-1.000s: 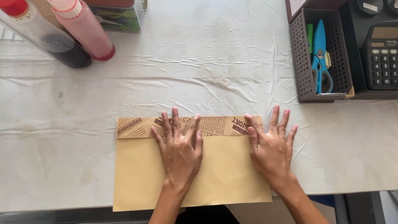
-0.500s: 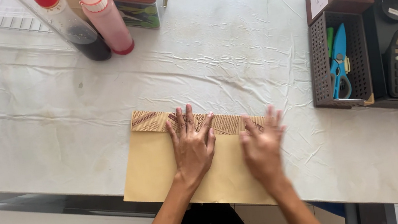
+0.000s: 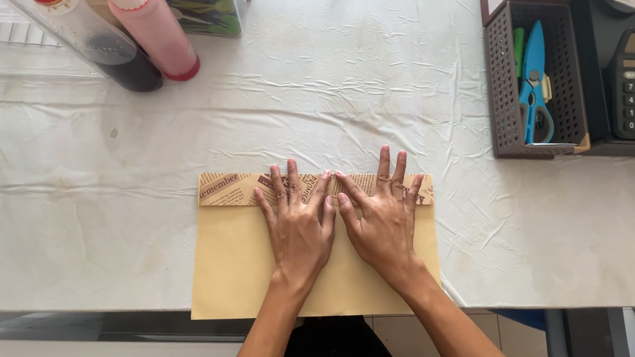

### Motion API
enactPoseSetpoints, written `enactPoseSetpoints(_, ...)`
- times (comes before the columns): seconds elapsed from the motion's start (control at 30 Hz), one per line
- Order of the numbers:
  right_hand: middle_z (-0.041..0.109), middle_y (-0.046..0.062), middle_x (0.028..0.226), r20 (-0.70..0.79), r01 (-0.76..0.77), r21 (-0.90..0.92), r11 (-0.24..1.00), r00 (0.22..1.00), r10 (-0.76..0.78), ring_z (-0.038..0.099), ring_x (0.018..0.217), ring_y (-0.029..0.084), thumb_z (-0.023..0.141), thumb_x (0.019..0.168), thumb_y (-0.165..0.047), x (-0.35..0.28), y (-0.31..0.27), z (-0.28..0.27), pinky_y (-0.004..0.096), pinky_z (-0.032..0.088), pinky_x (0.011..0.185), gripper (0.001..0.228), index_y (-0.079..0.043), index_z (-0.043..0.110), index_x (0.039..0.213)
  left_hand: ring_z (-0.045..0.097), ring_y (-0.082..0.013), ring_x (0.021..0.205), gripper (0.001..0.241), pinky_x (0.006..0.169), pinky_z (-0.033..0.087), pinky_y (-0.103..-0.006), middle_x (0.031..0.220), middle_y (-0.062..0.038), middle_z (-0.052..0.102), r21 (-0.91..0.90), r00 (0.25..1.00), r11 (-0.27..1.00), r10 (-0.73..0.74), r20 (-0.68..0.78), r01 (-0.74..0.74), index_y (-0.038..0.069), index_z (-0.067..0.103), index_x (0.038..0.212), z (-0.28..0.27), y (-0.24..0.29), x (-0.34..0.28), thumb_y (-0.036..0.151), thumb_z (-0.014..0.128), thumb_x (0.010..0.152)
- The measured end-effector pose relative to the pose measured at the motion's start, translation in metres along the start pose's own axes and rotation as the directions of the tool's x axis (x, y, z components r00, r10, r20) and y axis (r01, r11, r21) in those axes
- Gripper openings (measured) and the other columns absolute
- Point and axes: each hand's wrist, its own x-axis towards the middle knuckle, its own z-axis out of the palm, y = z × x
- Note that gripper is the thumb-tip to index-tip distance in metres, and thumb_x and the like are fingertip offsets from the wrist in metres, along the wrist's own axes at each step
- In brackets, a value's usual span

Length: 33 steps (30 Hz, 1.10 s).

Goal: Taking a waffle out of a display case and folding a paper sheet into a wrapper.

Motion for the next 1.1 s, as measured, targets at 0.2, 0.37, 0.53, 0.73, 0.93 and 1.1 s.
enactPoseSetpoints(0.2, 0.008, 0.025, 0.170, -0.005, -0.004, -0.078, 0.997, 1.000, 0.003, -0.005, 0.158, 0.042, 0.053, 0.102, -0.047, -0.007, 0.018, -0.008, 0.070, -0.006, 0.119, 0.042, -0.033, 0.067, 0.139, 0.012, -0.0439, 0.156, 0.046, 0.120, 0.001, -0.0687, 0.165, -0.024, 0.028, 0.000, 1.000, 1.000, -0.020, 0.006, 0.020, 0.027, 0.062, 0.143, -0.002, 0.003, 0.002, 0.034, 0.058, 0.098)
enactPoseSetpoints(0.37, 0.010, 0.025, 0.170, 0.012, -0.061, -0.138, 0.989, 0.998, 0.063, -0.004, 0.158, 0.042, 0.050, 0.103, -0.047, -0.020, 0.050, -0.027, 0.070, -0.006, 0.119, 0.043, -0.036, 0.064, 0.142, 0.012, -0.0446, 0.155, 0.046, 0.120, 0.001, -0.0692, 0.164, -0.024, 0.029, 0.022, 1.000, 1.000, -0.018, -0.008, 0.018, 0.027, 0.062, 0.143, 0.000, 0.001, 0.001, 0.034, 0.057, 0.099)
enactPoseSetpoints(0.53, 0.012, 0.032, 0.168, -0.029, -0.149, -0.182, 0.972, 0.989, 0.146, -0.002, 0.158, 0.046, 0.046, 0.104, -0.046, -0.037, 0.075, -0.048, 0.072, -0.005, 0.118, 0.048, -0.031, 0.059, 0.148, 0.012, -0.0442, 0.155, 0.046, 0.120, 0.002, -0.0691, 0.164, -0.024, 0.029, 0.000, 1.000, 1.000, -0.028, -0.001, 0.028, 0.027, 0.062, 0.143, -0.001, 0.002, 0.001, 0.032, 0.058, 0.097)
enactPoseSetpoints(0.73, 0.008, 0.033, 0.168, -0.048, -0.248, -0.205, 0.947, 0.969, 0.243, -0.002, 0.158, 0.049, 0.046, 0.107, -0.047, -0.036, 0.064, -0.024, 0.069, -0.002, 0.120, 0.053, -0.023, 0.048, 0.154, 0.011, -0.0445, 0.155, 0.047, 0.120, 0.002, -0.0684, 0.163, -0.026, 0.029, 0.043, 1.000, 0.999, 0.014, -0.024, -0.013, 0.026, 0.061, 0.144, 0.008, -0.001, -0.001, 0.033, 0.057, 0.098)
enactPoseSetpoints(0.93, -0.001, 0.025, 0.172, 0.012, -0.043, 0.145, 0.988, 0.999, 0.042, -0.001, 0.158, 0.047, 0.040, 0.107, -0.043, -0.032, -0.006, 0.010, 0.065, 0.006, 0.124, 0.055, -0.032, 0.033, 0.161, 0.008, -0.0445, 0.157, 0.049, 0.123, 0.003, -0.0647, 0.167, -0.024, 0.026, 0.088, 0.998, 0.994, 0.062, 0.003, -0.062, 0.026, 0.054, 0.152, 0.018, -0.008, -0.003, 0.039, 0.047, 0.105)
enactPoseSetpoints(1.1, -0.001, 0.023, 0.170, 0.129, -0.076, -0.027, 0.997, 0.988, 0.079, -0.007, 0.153, 0.048, 0.041, 0.106, -0.044, -0.028, -0.009, 0.022, 0.069, -0.002, 0.119, 0.055, -0.035, 0.035, 0.160, 0.002, -0.0426, 0.155, 0.051, 0.121, -0.003, -0.0653, 0.167, -0.023, 0.013, 0.056, 0.998, 0.998, 0.001, 0.058, -0.004, 0.031, 0.052, 0.150, -0.010, -0.016, -0.001, 0.049, 0.040, 0.104)
